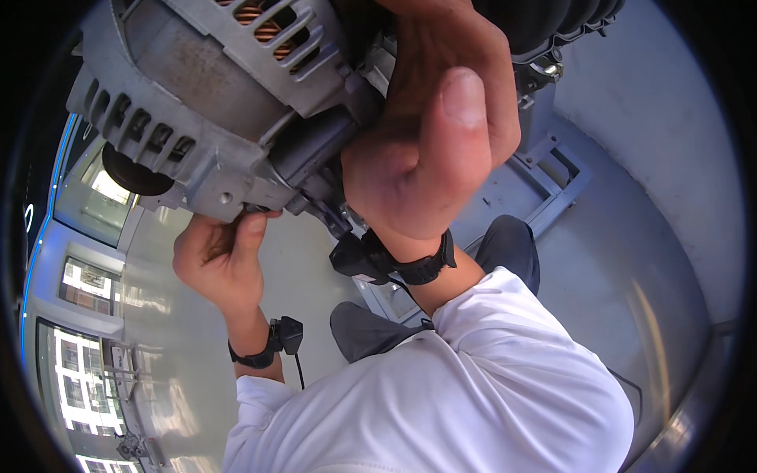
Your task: Assembling components of a car engine, including the alternator and pulleys.
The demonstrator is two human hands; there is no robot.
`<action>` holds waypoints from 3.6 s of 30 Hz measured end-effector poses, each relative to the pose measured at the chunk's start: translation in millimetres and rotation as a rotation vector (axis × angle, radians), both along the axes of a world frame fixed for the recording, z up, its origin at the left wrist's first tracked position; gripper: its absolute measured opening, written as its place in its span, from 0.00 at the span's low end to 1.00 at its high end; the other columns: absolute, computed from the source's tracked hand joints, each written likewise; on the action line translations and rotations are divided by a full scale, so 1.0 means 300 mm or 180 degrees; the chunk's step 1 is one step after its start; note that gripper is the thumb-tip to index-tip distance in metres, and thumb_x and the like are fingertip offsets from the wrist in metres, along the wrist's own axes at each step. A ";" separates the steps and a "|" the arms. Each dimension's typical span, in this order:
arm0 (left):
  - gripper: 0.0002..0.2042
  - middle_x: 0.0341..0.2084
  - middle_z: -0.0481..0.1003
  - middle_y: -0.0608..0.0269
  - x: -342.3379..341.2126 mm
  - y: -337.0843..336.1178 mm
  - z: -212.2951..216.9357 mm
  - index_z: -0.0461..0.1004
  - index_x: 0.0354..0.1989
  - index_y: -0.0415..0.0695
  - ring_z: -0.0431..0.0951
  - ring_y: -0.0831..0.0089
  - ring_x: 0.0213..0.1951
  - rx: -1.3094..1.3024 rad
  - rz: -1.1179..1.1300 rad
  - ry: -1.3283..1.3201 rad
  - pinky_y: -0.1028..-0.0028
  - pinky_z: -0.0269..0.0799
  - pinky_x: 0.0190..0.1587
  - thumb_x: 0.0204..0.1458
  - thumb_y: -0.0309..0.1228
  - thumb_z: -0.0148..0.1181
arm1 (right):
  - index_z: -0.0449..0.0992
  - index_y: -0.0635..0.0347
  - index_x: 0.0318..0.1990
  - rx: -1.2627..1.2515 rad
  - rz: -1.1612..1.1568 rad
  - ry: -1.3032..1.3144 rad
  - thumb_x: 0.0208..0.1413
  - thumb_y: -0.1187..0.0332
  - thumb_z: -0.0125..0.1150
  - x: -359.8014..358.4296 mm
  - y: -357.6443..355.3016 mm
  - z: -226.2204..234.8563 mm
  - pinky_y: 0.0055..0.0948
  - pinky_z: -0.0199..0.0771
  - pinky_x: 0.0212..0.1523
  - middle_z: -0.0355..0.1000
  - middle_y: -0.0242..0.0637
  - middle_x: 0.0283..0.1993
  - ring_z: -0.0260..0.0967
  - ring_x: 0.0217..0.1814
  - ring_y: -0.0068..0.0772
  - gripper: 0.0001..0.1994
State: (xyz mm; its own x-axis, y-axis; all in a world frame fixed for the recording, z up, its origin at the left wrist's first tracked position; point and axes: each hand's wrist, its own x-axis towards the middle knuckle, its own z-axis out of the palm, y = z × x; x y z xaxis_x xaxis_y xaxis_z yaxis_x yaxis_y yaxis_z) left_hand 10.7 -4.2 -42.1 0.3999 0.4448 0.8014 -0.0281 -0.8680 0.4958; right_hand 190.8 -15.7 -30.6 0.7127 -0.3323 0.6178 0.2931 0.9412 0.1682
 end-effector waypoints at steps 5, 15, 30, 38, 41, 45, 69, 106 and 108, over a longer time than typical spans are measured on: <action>0.12 0.28 0.79 0.52 -0.003 -0.005 0.025 0.76 0.34 0.32 0.80 0.69 0.28 0.0316 0.0008 0.0232 0.75 0.76 0.30 0.43 0.22 0.73 | 0.74 0.78 0.47 0.0107 0.0102 0.0028 0.59 0.55 0.43 -0.001 -0.003 0.005 0.38 0.66 0.60 0.69 0.64 0.56 0.70 0.58 0.50 0.28; 0.09 0.26 0.78 0.58 -0.037 0.051 0.109 0.76 0.32 0.34 0.81 0.68 0.28 0.2772 0.0648 0.0969 0.73 0.75 0.28 0.51 0.28 0.66 | 0.74 0.77 0.47 0.0242 0.0267 -0.0007 0.59 0.55 0.42 -0.007 -0.014 0.013 0.39 0.66 0.60 0.68 0.65 0.56 0.69 0.58 0.51 0.28; 0.13 0.30 0.81 0.54 -0.030 -0.040 0.108 0.75 0.33 0.35 0.83 0.69 0.30 0.1182 0.0747 0.1208 0.76 0.78 0.33 0.46 0.29 0.72 | 0.73 0.77 0.48 0.0253 0.0253 0.0060 0.58 0.55 0.41 -0.012 -0.004 0.010 0.40 0.65 0.60 0.67 0.65 0.57 0.68 0.59 0.52 0.28; 0.18 0.23 0.75 0.57 -0.042 0.023 0.118 0.72 0.32 0.32 0.77 0.73 0.22 -0.1877 -0.1171 0.1360 0.75 0.74 0.26 0.67 0.34 0.43 | 0.73 0.76 0.48 0.0244 0.0318 0.0107 0.58 0.55 0.41 -0.017 -0.011 0.016 0.41 0.65 0.61 0.67 0.66 0.57 0.68 0.59 0.53 0.28; 0.14 0.22 0.75 0.55 -0.041 0.017 0.144 0.72 0.32 0.33 0.76 0.70 0.20 -0.2352 -0.1059 0.1523 0.75 0.70 0.23 0.64 0.33 0.50 | 0.73 0.76 0.48 0.0268 0.0303 0.0143 0.58 0.55 0.40 -0.013 -0.012 0.014 0.41 0.65 0.61 0.67 0.66 0.57 0.67 0.59 0.54 0.28; 0.11 0.21 0.74 0.51 -0.058 -0.016 0.192 0.73 0.33 0.33 0.76 0.63 0.20 0.2003 0.0534 0.2389 0.74 0.68 0.23 0.59 0.32 0.56 | 0.72 0.76 0.49 0.0277 0.0334 0.0178 0.58 0.55 0.40 -0.021 -0.010 0.021 0.42 0.65 0.61 0.66 0.66 0.57 0.67 0.59 0.54 0.28; 0.08 0.26 0.76 0.47 -0.027 -0.037 0.186 0.72 0.36 0.32 0.79 0.56 0.25 0.2673 0.0885 0.2532 0.71 0.73 0.26 0.56 0.27 0.57 | 0.71 0.74 0.50 0.0291 0.0430 0.0127 0.57 0.55 0.38 -0.013 -0.020 0.032 0.44 0.64 0.62 0.65 0.67 0.58 0.66 0.61 0.56 0.28; 0.12 0.28 0.79 0.48 -0.021 -0.020 0.236 0.71 0.37 0.29 0.84 0.64 0.31 -0.1661 -0.0424 0.2666 0.74 0.79 0.31 0.61 0.30 0.53 | 0.70 0.72 0.51 0.0451 0.0574 0.0166 0.56 0.55 0.35 -0.021 -0.026 0.059 0.48 0.63 0.63 0.63 0.69 0.58 0.63 0.62 0.60 0.28; 0.11 0.26 0.78 0.49 -0.020 -0.042 0.213 0.71 0.36 0.30 0.83 0.65 0.29 0.0049 0.0202 0.2881 0.74 0.79 0.30 0.58 0.29 0.56 | 0.70 0.72 0.51 0.0561 0.0712 0.0166 0.56 0.55 0.35 -0.031 -0.039 0.070 0.48 0.63 0.63 0.63 0.69 0.59 0.63 0.62 0.60 0.28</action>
State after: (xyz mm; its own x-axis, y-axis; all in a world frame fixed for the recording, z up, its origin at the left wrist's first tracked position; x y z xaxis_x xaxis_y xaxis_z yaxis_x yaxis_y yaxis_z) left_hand 4.6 -16.7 21.8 0.8548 0.4795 0.1987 0.4149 -0.8613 0.2934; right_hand 181.4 -27.5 -9.7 0.8096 -0.2623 0.5251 0.0941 0.9411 0.3249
